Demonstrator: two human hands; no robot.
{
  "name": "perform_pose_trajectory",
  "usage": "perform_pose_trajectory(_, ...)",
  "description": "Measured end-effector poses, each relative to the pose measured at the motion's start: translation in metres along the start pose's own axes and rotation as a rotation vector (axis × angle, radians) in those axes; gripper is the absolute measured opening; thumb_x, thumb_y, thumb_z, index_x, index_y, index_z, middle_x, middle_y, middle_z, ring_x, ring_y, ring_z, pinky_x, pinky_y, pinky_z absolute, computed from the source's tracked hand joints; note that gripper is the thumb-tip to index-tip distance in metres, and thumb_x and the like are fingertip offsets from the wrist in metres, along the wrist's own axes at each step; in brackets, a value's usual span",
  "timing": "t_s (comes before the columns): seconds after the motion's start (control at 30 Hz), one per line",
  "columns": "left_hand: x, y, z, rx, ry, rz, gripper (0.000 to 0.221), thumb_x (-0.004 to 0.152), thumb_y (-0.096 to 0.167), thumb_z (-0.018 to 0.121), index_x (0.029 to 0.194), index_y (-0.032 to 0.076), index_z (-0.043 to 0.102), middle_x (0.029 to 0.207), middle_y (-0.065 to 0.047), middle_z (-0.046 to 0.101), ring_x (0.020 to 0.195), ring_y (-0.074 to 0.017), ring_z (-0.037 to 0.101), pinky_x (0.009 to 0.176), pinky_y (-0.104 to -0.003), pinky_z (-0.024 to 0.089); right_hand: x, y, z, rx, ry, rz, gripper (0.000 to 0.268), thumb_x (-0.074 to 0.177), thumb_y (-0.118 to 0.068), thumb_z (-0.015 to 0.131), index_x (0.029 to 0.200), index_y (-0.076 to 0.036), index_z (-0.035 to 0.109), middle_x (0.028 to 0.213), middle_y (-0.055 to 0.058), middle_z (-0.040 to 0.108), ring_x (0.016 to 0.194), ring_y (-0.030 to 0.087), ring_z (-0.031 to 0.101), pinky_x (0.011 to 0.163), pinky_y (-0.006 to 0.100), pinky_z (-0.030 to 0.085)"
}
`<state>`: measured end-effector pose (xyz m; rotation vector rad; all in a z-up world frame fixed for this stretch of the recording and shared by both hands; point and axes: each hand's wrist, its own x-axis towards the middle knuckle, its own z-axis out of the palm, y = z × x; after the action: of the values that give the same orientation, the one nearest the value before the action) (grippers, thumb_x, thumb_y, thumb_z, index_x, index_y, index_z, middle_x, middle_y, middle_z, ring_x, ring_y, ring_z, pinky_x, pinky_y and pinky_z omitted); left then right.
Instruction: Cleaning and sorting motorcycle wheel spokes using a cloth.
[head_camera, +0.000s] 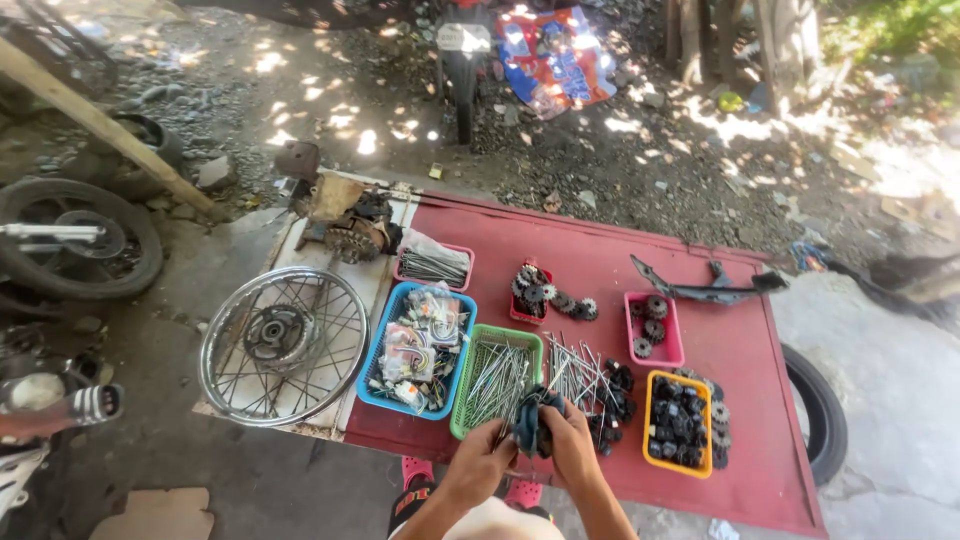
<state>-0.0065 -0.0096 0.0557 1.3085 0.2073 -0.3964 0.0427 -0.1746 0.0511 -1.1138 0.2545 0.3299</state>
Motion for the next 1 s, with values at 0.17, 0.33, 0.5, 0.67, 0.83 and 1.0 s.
perform_pose_trajectory(0.17,0.007,0.022,-0.019,-0.004,-0.169,-0.052,0.012,0.102,0.006,0.059,0.096,0.002,0.068,0.073,-0.002,0.062,0.06,-0.0083,0.049,0.052,-0.023,0.035,-0.005,0.018,0.015,0.013,0.206,-0.063,0.017,0.098,-0.004,0.054,0.1,0.006,0.068,0.08,0.011,0.066,0.062,0.014,0.051,0.054,0.026,0.039)
perform_pose_trajectory(0.33,0.015,0.046,-0.053,0.079,-0.301,0.022,0.015,0.101,0.003,0.058,0.089,0.004,0.067,0.075,-0.001,0.062,0.066,-0.0081,0.053,0.059,-0.023,0.04,-0.003,0.026,0.044,-0.006,0.281,-0.146,0.017,0.098,-0.005,0.054,0.097,0.006,0.067,0.079,0.013,0.066,0.062,0.015,0.053,0.054,0.027,0.041)
perform_pose_trajectory(0.5,0.018,0.056,-0.08,0.22,-0.375,0.039,0.019,0.101,0.009,0.063,0.083,0.006,0.069,0.073,0.003,0.063,0.062,-0.0062,0.044,0.055,-0.023,0.033,-0.01,0.04,0.067,0.005,0.392,-0.183,0.019,0.1,-0.008,0.057,0.109,0.0,0.07,0.074,0.006,0.064,0.057,0.009,0.044,0.049,0.024,0.029)
perform_pose_trajectory(0.67,0.021,0.061,-0.1,0.219,-0.355,-0.024,0.015,0.101,0.014,0.065,0.092,0.005,0.073,0.077,0.001,0.065,0.068,-0.0072,0.047,0.062,-0.023,0.037,0.002,0.054,0.071,0.036,0.4,-0.17,0.017,0.099,-0.005,0.055,0.1,0.005,0.068,0.081,0.012,0.066,0.066,0.015,0.052,0.058,0.028,0.04)
perform_pose_trajectory(0.83,0.024,0.042,-0.105,0.186,-0.285,-0.057,0.015,0.101,0.013,0.064,0.09,0.006,0.07,0.078,0.0,0.065,0.069,-0.0084,0.05,0.066,-0.023,0.04,0.012,0.048,0.064,-0.048,0.39,-0.132,0.017,0.099,-0.005,0.055,0.097,0.004,0.069,0.076,0.01,0.065,0.058,0.013,0.05,0.05,0.025,0.036)
perform_pose_trajectory(1.0,0.027,0.045,-0.086,0.116,-0.175,-0.058,0.007,0.091,0.003,0.077,0.091,0.006,0.071,0.082,-0.002,0.068,0.072,-0.0098,0.056,0.068,-0.023,0.046,0.018,0.017,0.069,-0.212,0.275,-0.124,0.021,0.098,-0.005,0.055,0.103,0.005,0.072,0.08,0.013,0.068,0.064,0.016,0.053,0.057,0.028,0.041)
